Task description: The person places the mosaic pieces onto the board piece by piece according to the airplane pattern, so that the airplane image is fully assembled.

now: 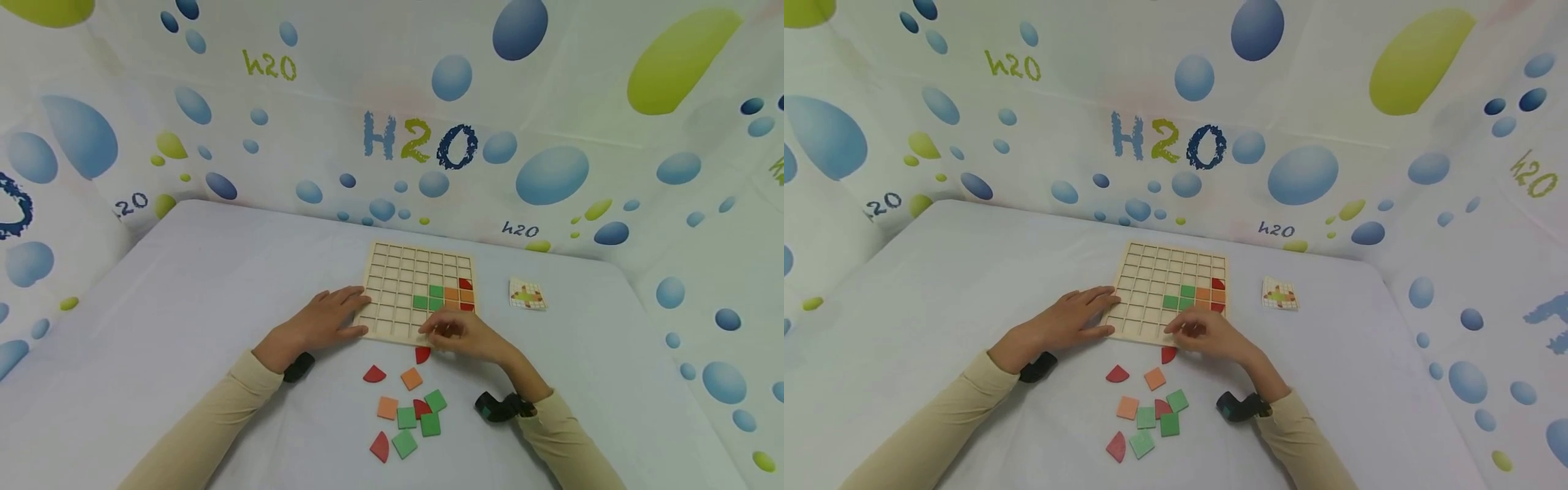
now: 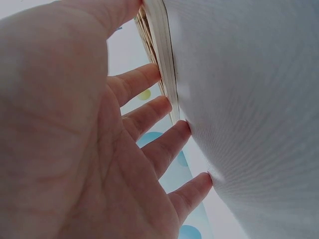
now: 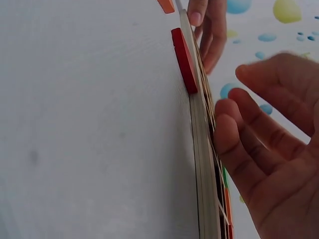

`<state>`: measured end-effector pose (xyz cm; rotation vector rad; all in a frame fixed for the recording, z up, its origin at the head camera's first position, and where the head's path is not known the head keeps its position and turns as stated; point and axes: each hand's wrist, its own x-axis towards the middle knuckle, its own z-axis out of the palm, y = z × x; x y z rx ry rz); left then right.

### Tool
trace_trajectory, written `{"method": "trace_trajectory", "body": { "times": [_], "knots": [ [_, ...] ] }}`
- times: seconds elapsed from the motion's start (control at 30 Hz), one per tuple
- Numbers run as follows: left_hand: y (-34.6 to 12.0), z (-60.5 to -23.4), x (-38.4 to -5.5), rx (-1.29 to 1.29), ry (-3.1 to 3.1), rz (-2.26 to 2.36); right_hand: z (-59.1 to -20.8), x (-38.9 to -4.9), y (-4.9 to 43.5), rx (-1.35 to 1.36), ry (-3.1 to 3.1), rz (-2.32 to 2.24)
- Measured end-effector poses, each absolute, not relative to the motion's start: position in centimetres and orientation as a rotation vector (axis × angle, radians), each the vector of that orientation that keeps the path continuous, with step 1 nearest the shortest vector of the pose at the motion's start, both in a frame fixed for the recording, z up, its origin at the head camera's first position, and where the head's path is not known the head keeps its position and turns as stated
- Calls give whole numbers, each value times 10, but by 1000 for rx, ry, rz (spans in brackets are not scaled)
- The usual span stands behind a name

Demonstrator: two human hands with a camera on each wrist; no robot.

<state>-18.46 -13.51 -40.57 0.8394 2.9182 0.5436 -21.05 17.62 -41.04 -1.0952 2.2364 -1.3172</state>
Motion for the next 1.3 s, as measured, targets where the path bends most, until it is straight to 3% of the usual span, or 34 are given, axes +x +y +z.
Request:
{"method": "trace_trajectory", "body": {
  "times": [0.73,1.3],
  "knots": [
    [-134,-405,-184,858,2946,526,-404,-206,180,-1283,1794,-1117],
    [-135,-407,-185,857,2937,543,-408,-206,181,-1431,1807,-886]
  ]
}}
